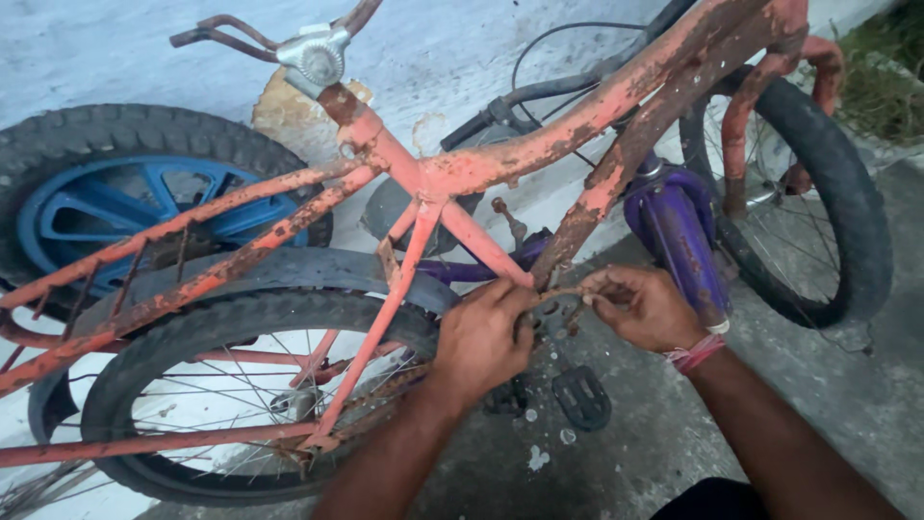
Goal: The person works on the rusty chain of a bicycle lying on its side on a concrete slab, threading and positioning the chain over the chainring and rear sprocket by hand. They then lift the bicycle upright and move it against the nearby wall.
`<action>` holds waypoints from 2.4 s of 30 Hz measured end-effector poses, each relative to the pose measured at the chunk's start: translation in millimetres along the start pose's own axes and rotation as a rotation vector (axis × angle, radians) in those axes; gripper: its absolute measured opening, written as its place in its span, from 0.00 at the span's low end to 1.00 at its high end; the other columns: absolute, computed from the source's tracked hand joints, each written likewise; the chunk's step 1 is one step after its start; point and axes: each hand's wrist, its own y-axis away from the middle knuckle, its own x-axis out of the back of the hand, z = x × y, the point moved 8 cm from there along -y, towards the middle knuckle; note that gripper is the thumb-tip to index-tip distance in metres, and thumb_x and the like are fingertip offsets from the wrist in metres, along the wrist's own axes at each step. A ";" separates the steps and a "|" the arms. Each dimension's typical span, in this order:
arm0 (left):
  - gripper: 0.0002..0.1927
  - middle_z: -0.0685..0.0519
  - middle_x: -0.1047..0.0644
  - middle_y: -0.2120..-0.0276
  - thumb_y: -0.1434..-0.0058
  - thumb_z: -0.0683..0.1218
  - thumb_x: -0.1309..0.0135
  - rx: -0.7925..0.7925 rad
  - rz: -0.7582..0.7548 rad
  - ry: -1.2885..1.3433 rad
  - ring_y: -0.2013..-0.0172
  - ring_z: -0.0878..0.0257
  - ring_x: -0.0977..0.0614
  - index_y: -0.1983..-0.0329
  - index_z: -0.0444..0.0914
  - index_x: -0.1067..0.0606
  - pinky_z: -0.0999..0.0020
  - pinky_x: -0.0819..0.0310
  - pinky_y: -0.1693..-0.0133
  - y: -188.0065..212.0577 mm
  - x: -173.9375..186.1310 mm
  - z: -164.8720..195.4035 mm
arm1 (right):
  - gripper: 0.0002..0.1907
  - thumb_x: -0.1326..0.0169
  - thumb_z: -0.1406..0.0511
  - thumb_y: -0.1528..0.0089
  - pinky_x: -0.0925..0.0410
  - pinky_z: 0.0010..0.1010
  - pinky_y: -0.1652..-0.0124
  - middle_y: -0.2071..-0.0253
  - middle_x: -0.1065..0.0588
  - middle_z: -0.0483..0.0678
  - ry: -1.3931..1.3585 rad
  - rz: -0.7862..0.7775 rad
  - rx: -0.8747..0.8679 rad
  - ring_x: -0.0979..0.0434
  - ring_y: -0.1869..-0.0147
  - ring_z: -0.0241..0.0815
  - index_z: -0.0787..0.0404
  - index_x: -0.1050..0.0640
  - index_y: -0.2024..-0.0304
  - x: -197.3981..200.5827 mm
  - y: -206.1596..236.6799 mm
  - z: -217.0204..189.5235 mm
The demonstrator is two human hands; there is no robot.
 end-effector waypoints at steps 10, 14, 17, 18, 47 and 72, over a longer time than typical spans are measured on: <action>0.15 0.50 0.21 0.61 0.45 0.36 0.45 -0.038 -0.020 -0.016 0.57 0.51 0.18 0.55 0.40 0.19 0.59 0.22 0.55 -9.2 -24.9 -4.6 | 0.08 0.39 0.73 0.41 0.26 0.25 0.57 0.63 0.16 0.46 0.025 -0.001 -0.154 0.19 0.58 0.32 0.66 0.18 0.59 3.9 -1.4 24.6; 0.19 0.49 0.21 0.63 0.54 0.35 0.44 -0.022 -0.037 -0.001 0.56 0.50 0.18 0.57 0.39 0.20 0.57 0.23 0.54 -12.3 -31.2 -8.1 | 0.06 0.38 0.73 0.41 0.26 0.25 0.57 0.64 0.16 0.47 0.056 0.002 -0.223 0.18 0.58 0.32 0.67 0.17 0.62 6.2 -6.5 31.5; 0.18 0.49 0.21 0.61 0.52 0.33 0.45 -0.004 -0.003 0.008 0.54 0.50 0.18 0.58 0.40 0.20 0.57 0.23 0.53 -12.2 -29.5 -10.1 | 0.05 0.38 0.73 0.42 0.26 0.25 0.58 0.64 0.16 0.47 0.034 -0.011 -0.243 0.17 0.59 0.32 0.67 0.18 0.62 3.0 -8.9 36.2; 0.17 0.49 0.21 0.61 0.50 0.33 0.45 -0.002 0.014 0.015 0.54 0.50 0.18 0.58 0.41 0.20 0.57 0.23 0.52 -12.3 -27.9 -10.6 | 0.05 0.39 0.73 0.42 0.26 0.25 0.59 0.65 0.16 0.47 0.024 -0.017 -0.236 0.17 0.59 0.32 0.67 0.18 0.62 2.4 -9.4 36.6; 0.28 0.46 0.29 0.42 0.47 0.38 0.42 -0.087 -0.081 0.004 0.40 0.47 0.29 0.40 0.41 0.26 0.48 0.34 0.44 38.3 -14.9 12.2 | 0.09 0.36 0.69 0.41 0.28 0.31 0.62 0.72 0.22 0.46 0.230 -0.007 -0.163 0.22 0.64 0.33 0.63 0.25 0.68 -6.9 -5.7 55.3; 0.13 0.48 0.14 0.70 0.44 0.49 0.36 1.149 0.002 0.013 0.67 0.59 0.12 0.57 0.40 0.18 0.62 0.21 0.61 310.2 165.7 -212.7 | 0.25 0.40 0.70 0.43 0.28 0.34 0.55 0.59 0.19 0.50 0.153 -0.174 -0.396 0.19 0.54 0.39 0.60 0.26 0.43 -52.2 -9.8 44.5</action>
